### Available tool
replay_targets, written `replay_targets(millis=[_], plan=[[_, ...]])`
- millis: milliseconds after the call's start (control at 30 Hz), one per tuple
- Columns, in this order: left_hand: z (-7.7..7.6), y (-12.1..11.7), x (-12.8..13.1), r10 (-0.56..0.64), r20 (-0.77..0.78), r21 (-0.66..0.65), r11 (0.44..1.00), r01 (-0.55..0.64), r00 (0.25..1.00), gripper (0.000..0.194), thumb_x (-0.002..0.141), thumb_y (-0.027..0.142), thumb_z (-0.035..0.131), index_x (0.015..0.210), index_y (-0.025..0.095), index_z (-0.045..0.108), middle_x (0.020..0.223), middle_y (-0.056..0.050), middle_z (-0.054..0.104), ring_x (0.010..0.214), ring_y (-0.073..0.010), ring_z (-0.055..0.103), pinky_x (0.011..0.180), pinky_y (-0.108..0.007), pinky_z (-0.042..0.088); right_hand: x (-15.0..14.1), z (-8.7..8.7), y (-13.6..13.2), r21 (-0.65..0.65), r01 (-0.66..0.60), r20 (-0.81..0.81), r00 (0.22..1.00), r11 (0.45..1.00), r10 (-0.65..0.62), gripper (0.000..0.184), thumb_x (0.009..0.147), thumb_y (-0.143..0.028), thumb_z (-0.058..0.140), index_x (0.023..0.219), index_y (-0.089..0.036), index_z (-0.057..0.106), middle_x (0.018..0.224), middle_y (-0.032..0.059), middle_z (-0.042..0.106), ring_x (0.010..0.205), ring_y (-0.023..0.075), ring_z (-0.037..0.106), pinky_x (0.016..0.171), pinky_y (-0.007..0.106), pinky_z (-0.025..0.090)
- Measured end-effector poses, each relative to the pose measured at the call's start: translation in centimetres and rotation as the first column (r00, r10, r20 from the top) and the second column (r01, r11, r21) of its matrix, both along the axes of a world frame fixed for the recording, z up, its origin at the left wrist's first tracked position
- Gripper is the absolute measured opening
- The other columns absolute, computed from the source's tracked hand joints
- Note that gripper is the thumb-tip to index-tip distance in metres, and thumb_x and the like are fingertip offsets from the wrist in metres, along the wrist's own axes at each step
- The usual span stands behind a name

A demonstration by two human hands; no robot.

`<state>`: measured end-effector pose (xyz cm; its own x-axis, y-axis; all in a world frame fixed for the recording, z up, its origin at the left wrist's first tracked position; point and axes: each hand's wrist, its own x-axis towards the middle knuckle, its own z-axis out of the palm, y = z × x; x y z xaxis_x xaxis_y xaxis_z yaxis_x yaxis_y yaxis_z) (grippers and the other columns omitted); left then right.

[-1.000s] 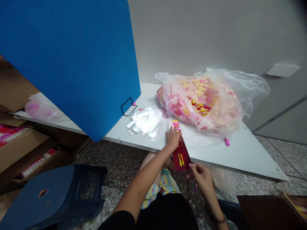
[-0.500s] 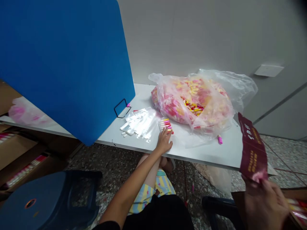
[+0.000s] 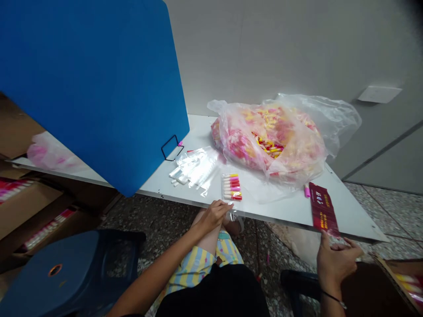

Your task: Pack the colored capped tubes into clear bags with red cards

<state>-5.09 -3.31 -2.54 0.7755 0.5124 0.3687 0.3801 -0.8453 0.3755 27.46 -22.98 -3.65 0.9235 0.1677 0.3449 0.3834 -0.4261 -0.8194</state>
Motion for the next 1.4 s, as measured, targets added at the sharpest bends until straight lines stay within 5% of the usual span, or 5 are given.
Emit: replay_targets(millis=[100, 267, 400, 767, 1400], plan=[[0.1, -0.3, -0.8, -0.009, -0.005, 0.019, 1.000, 0.009, 1.000, 0.045, 0.088, 0.014, 0.040, 0.132, 0.023, 0.044, 0.122, -0.009, 0.059, 0.117, -0.0190, 0.049, 0.095, -0.037, 0.041, -3.6, 0.1, 1.5, -0.159, -0.177, 0.389, 0.893, 0.971, 0.226, 0.040, 0.078, -0.040, 0.056, 0.107, -0.013, 0.055, 0.078, 0.0069, 0.059, 0.067, 0.0200, 0.056, 0.070, 0.037, 0.048], [0.7, 1.1, -0.8, 0.057, -0.054, 0.081, 0.995, -0.052, 0.997, 0.044, 0.085, 0.016, 0.049, 0.129, 0.024, 0.049, 0.138, -0.009, 0.046, 0.133, -0.0230, 0.033, 0.102, -0.044, 0.035, -9.3, -0.1, 7.7, -0.614, -0.597, 0.369, 0.361, 0.517, 0.856, 0.052, 0.083, -0.029, 0.050, 0.132, -0.016, 0.041, 0.135, 0.0165, 0.046, 0.126, 0.0260, 0.040, 0.098, 0.042, 0.038], [0.9, 1.7, -0.2, -0.019, 0.055, 0.107, 0.994, 0.013, 0.998, 0.031, 0.091, 0.018, 0.042, 0.117, 0.022, 0.058, 0.125, -0.008, 0.059, 0.129, -0.0207, 0.041, 0.100, -0.043, 0.037, -11.3, 1.1, 12.0, -0.709, -0.596, 0.287, 0.246, 0.377, 0.926, 0.053, 0.085, -0.020, 0.046, 0.138, -0.021, 0.038, 0.148, 0.0149, 0.029, 0.137, 0.0270, 0.026, 0.102, 0.047, 0.032], [12.6, -3.9, 1.3, 0.294, 0.507, -0.394, 0.915, -0.085, 0.810, 0.031, 0.091, 0.031, 0.044, 0.071, 0.016, 0.063, 0.066, 0.000, 0.064, 0.064, -0.0111, 0.060, 0.064, -0.022, 0.044, -15.7, 12.4, 9.2, 0.280, -0.919, 0.011, 0.293, 0.278, 0.956, 0.035, 0.093, -0.032, 0.037, 0.091, -0.019, 0.070, 0.096, 0.0063, 0.070, 0.089, 0.0172, 0.064, 0.080, 0.031, 0.049], [1.9, -10.8, -6.4, 0.415, 0.323, -0.883, 0.456, 0.113, 0.850, 0.019, 0.077, 0.026, 0.051, 0.069, 0.014, 0.062, 0.099, -0.010, 0.062, 0.100, -0.0210, 0.056, 0.090, -0.030, 0.041, -20.8, -0.8, 2.8, 0.511, -0.841, -0.381, -0.037, 0.176, 0.924, 0.028, 0.081, -0.034, 0.051, 0.065, -0.020, 0.070, 0.106, 0.0071, 0.064, 0.102, 0.0228, 0.057, 0.091, 0.036, 0.041]])
